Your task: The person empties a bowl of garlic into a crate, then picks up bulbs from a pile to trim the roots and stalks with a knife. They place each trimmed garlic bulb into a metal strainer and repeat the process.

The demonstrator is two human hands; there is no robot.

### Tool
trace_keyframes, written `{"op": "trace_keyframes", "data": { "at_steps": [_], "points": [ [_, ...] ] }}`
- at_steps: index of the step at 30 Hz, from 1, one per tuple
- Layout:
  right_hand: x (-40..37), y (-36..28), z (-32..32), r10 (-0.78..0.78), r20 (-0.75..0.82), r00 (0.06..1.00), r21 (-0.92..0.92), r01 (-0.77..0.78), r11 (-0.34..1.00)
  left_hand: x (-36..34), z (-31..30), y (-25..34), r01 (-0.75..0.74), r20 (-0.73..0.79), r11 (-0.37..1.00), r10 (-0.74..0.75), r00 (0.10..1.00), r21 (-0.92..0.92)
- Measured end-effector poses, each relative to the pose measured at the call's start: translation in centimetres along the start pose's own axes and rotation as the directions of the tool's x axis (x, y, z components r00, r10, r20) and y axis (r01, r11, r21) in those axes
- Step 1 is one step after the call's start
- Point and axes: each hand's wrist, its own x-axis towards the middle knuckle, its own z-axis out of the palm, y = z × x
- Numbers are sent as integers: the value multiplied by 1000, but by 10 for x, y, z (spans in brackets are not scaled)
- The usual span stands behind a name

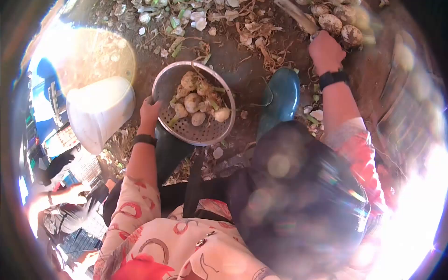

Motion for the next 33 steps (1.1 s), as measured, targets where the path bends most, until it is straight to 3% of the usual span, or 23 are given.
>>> {"op": "trace_keyframes", "data": {
  "at_steps": [3, 4, 5, 6, 9, 13, 15, 17, 19, 20, 21, 22, 23, 24, 25, 27, 28, 29, 31, 32, 33],
  "points": [
    [-3, 2, -6, 9, 81, 997, -65, -3, 998, 0, 4, -9, 52, 60, 996, -57, 997, 75],
    [-4, 3, -9, -8, 75, 997, -7, 8, 1000, 2, 5, -13, 167, 153, 967, -138, 978, -195],
    [-4, 2, -12, -24, 71, 997, 49, 21, 999, 5, 2, -13, 291, 265, 852, -187, 946, -436],
    [-4, -1, -11, -29, 65, 997, 49, 26, 998, 8, 1, -12, 288, 261, 849, -186, 947, -443],
    [-19, 3, 0, -139, 115, 984, -39, 144, 989, 1, -4, 3, 185, 274, 913, -85, 958, -364],
    [-23, 2, 16, -133, 30, 991, 114, 129, 985, 15, 34, 34, -129, 303, 946, 221, 927, -296],
    [-31, -4, 0, -125, -12, 992, 175, 125, 977, 13, 33, 72, -128, 290, 968, 189, 938, -218],
    [-51, -13, -22, -173, -182, 968, 430, 237, 871, 6, 34, 85, -113, 281, 986, 143, 949, -122],
    [-74, -21, -48, -318, -3, 948, 649, 244, 721, 6, 43, 103, -428, 9, 899, 429, 903, 97],
    [-84, -25, -56, -388, -13, 922, 765, 259, 589, -7, 41, 125, -569, -141, 818, 576, 805, 90],
    [-92, -29, -62, -452, -42, 891, 853, 268, 448, -17, 39, 150, -686, -207, 725, 663, 719, -63],
    [-98, -31, -68, -465, -8, 885, 864, 240, 442, -45, 27, 191, -425, 39, 648, 574, 818, -632],
    [-103, -34, -75, -481, 28, 876, 878, 209, 431, -48, 48, 194, -14, 257, 444, 543, 800, -896],
    [-105, -38, -82, -524, -14, 852, 891, 248, 379, -63, 37, 221, -49, 311, 503, 604, 734, -863],
    [-105, -41, -87, -567, -57, 822, 906, 282, 317, -61, 62, 217, 178, 379, 357, 638, 670, -917],
    [-101, -38, -89, -567, -51, 822, 871, 315, 378, -77, 52, 253, 381, 366, 131, 665, 650, -915],
    [-98, -35, -90, -565, -59, 823, 895, 294, 335, -80, 52, 257, 387, 376, 142, 671, 640, -911],
    [-93, -31, -85, -553, -59, 831, 898, 286, 335, -79, 52, 263, 332, 325, 116, 647, 690, -936],
    [-84, -20, -69, -327, -60, 943, 947, 158, 279, -72, 41, 272, 267, 287, 122, 580, 762, -956],
    [-78, -18, -72, -157, -82, 984, 898, 142, 417, -66, 35, 271, 236, 288, 165, 582, 761, -958],
    [-72, -13, -89, -131, -46, 990, 718, 124, 685, -60, 30, 270, 200, 284, 206, 584, 760, -958]
  ]
}}
